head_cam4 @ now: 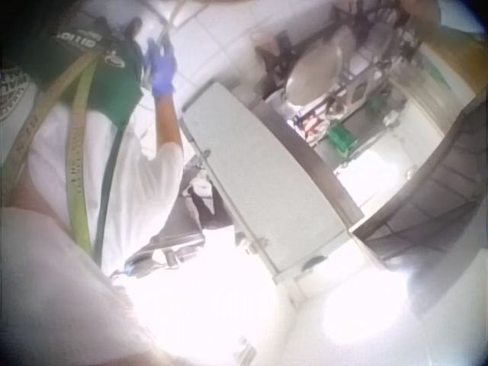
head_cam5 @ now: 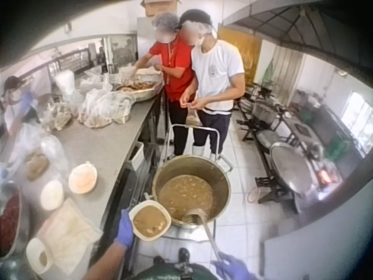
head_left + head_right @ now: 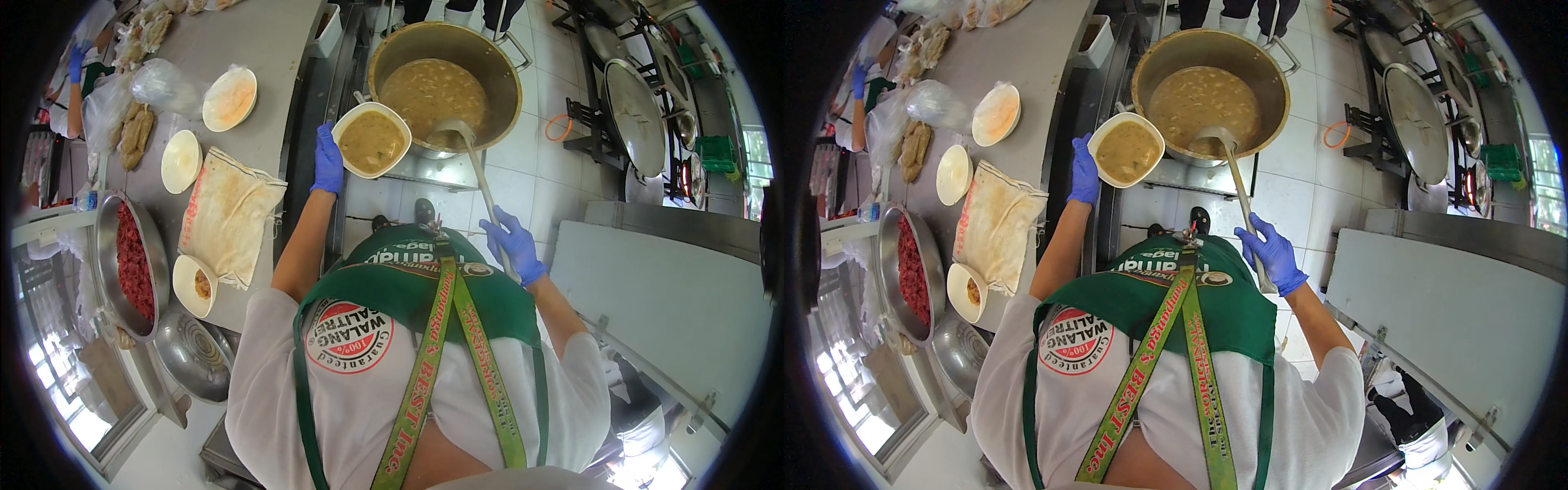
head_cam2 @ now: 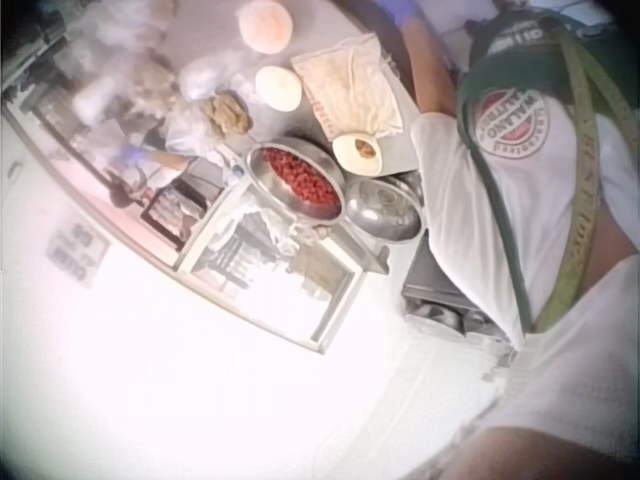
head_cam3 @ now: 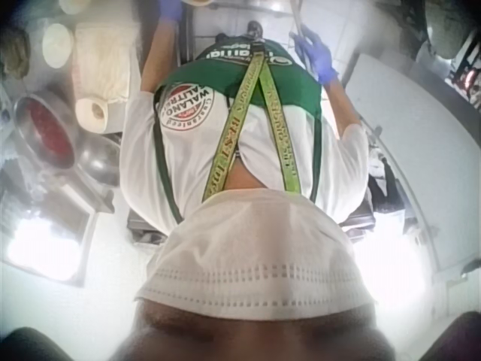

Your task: The person ladles a thick soup from a large pot into disposable bowls and places them on a stainless steel counter. They also handle plastic bags and other bowls while working alongside other staff in a busy kitchen.

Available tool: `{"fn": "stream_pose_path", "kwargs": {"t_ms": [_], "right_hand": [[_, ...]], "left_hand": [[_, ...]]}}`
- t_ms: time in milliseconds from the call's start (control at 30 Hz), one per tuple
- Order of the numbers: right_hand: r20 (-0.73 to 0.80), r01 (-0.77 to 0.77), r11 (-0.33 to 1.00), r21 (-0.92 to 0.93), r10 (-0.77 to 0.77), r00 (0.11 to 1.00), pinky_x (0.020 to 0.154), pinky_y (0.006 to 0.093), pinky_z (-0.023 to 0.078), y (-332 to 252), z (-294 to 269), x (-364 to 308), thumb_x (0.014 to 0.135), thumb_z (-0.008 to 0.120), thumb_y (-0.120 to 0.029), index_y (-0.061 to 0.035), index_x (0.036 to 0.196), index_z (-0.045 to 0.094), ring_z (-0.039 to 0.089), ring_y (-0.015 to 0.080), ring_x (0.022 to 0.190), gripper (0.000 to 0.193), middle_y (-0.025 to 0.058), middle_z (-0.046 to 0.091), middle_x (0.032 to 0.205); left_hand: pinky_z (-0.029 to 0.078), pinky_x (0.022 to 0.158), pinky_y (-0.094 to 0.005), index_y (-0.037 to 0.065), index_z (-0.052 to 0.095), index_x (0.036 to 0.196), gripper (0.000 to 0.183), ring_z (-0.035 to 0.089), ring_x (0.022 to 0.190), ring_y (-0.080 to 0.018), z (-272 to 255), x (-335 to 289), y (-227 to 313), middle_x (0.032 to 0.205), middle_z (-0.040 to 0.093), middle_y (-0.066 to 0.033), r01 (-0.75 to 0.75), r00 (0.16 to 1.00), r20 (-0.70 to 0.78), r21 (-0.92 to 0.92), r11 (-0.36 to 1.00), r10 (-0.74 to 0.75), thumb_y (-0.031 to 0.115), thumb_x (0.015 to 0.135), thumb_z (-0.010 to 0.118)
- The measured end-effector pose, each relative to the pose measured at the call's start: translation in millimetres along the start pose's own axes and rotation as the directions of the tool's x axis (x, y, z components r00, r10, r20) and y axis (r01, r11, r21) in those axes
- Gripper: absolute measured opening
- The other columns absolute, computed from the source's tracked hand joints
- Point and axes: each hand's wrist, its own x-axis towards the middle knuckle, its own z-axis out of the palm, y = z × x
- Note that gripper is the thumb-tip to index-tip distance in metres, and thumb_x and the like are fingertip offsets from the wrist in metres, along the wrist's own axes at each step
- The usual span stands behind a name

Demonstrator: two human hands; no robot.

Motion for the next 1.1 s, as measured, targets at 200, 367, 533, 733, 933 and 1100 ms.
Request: {"fn": "stream_pose_path", "kwargs": {"t_ms": [200, 367, 533, 733, 933, 1100], "right_hand": [[-0.005, -0.015, 0.999, -0.04, 0.015, 1.0, 0.047, 0.022, 0.04, -18.9, 1.2, -5.9, 0.088, 0.068, -0.022, -0.0002, 0.129, 0.049, 0.05, 0.0072, 0.051, 0.05, 0.0026, 0.057, 0.068], [0.044, 0.544, 0.834, 0.094, -0.549, 0.835, 0.063, 0.0252, 0.05, -28.3, -8.8, 44.8, 0.088, 0.065, -0.013, -0.0009, 0.116, 0.059, 0.06, 0.013, 0.069, 0.031, 0.0066, 0.064, 0.082], [0.029, 0.535, 0.69, -0.487, -0.6, 0.8, 0.081, 0.0272, 0.052, -104.0, -30.6, 105.5, 0.093, 0.061, -0.018, 0.0037, 0.109, 0.061, 0.065, 0.0171, 0.087, 0.027, 0.008, 0.066, 0.1], [-0.02, 0.502, 0.845, -0.184, -0.514, 0.857, 0.077, 0.0271, 0.056, -157.0, -32.8, 152.5, 0.093, 0.06, -0.019, 0.0036, 0.108, 0.062, 0.067, 0.0169, 0.082, 0.028, 0.0105, 0.066, 0.101], [0.024, 0.679, 0.718, -0.154, -0.684, 0.729, 0.067, 0.0233, 0.054, -228.8, -30.2, 130.6, 0.091, 0.063, -0.02, 0.002, 0.102, 0.065, 0.065, 0.0143, 0.074, 0.025, 0.009, 0.066, 0.093], [0.04, 0.734, 0.609, -0.3, -0.761, 0.648, 0.076, 0.0281, 0.057, -293.5, -17.2, 73.9, 0.094, 0.057, -0.017, 0.0057, 0.102, 0.064, 0.069, 0.0207, 0.083, 0.026, 0.0138, 0.067, 0.098]], "left_hand": [[0.034, 0.106, -0.0314, -0.007, 0.037, 0.136, 0.074, 0.047, 0.123, -0.0222, 1.1, 2.0, 1.5, 0.134, 0.048, -0.0171, -0.02, 1.0, 0.009, -0.006, 1.0, 0.02, 0.055, 0.099, 0.026], [0.033, 0.107, -0.0297, -0.007, 0.033, 0.14, 0.08, 0.046, 0.125, -0.0201, 0.5, 9.7, 4.0, 0.136, 0.047, -0.0155, -0.017, 1.0, 0.026, 0.018, 1.0, 0.017, 0.06, 0.097, 0.025], [0.034, 0.105, -0.0295, -0.007, 0.036, 0.138, 0.078, 0.047, 0.123, -0.0198, 8.9, 12.0, 3.2, 0.133, 0.05, -0.0149, -0.056, 0.998, -0.006, 0.093, 0.994, 0.057, 0.059, 0.098, 0.024], [0.04, 0.099, -0.0329, -0.006, 0.044, 0.131, 0.063, 0.053, 0.114, -0.024, 15.2, 23.6, -11.8, 0.124, 0.055, -0.0187, -0.055, 0.998, 0.007, 0.014, 0.998, 0.055, 0.047, 0.101, 0.031], [0.041, 0.098, -0.0341, -0.006, 0.045, 0.129, 0.063, 0.053, 0.114, -0.0264, 31.6, 28.9, -6.4, 0.123, 0.056, -0.02, -0.041, 0.999, -0.011, 0.106, 0.993, 0.043, 0.049, 0.101, 0.03], [0.04, 0.099, -0.0385, -0.007, 0.043, 0.131, 0.069, 0.051, 0.118, -0.0352, 39.9, 44.0, -2.5, 0.125, 0.053, -0.0272, -0.046, 0.998, -0.029, 0.219, 0.975, 0.053, 0.053, 0.099, 0.029]]}}
